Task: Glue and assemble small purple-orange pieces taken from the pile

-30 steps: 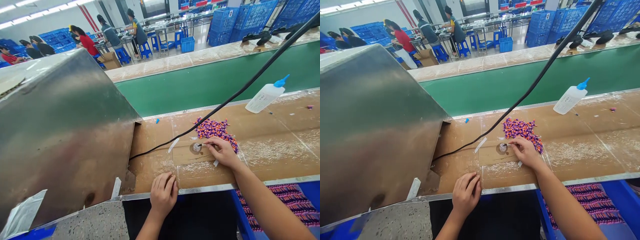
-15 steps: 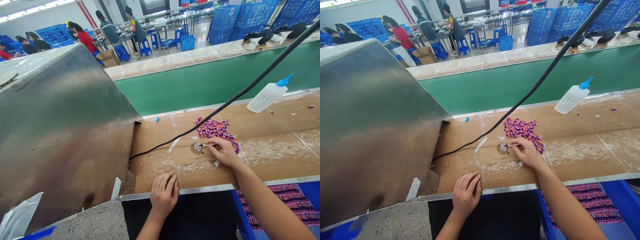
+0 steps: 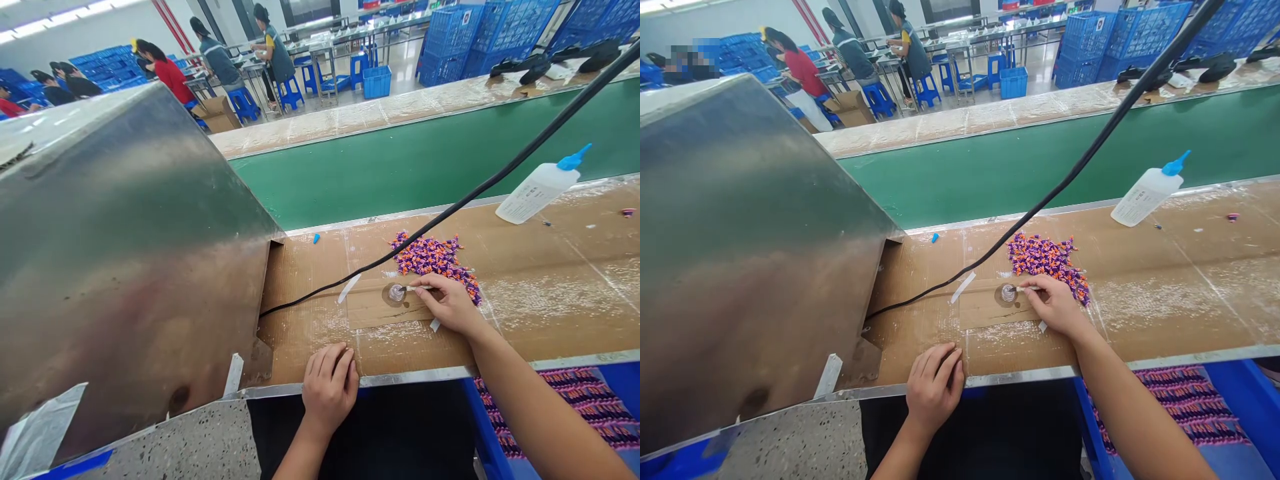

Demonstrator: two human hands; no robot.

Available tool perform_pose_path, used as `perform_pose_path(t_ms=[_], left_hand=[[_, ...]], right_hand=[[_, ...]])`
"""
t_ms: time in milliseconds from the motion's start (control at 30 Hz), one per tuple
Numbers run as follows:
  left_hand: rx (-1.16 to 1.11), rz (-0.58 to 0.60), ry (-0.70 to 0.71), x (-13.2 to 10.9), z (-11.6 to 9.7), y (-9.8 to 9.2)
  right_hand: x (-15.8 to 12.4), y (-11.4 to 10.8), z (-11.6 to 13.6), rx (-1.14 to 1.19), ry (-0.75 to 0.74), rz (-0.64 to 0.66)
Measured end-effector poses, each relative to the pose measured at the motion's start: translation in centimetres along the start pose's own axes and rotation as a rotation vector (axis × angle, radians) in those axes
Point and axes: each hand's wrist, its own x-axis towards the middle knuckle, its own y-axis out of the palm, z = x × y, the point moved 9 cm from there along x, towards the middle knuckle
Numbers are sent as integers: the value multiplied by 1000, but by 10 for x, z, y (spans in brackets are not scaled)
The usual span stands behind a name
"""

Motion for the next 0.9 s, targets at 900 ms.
perform_pose_path(t_ms=[900], left_hand=[[13,-5,4,0,-1,-1]], right_hand=[[-2,2,-7,50,70,-4]])
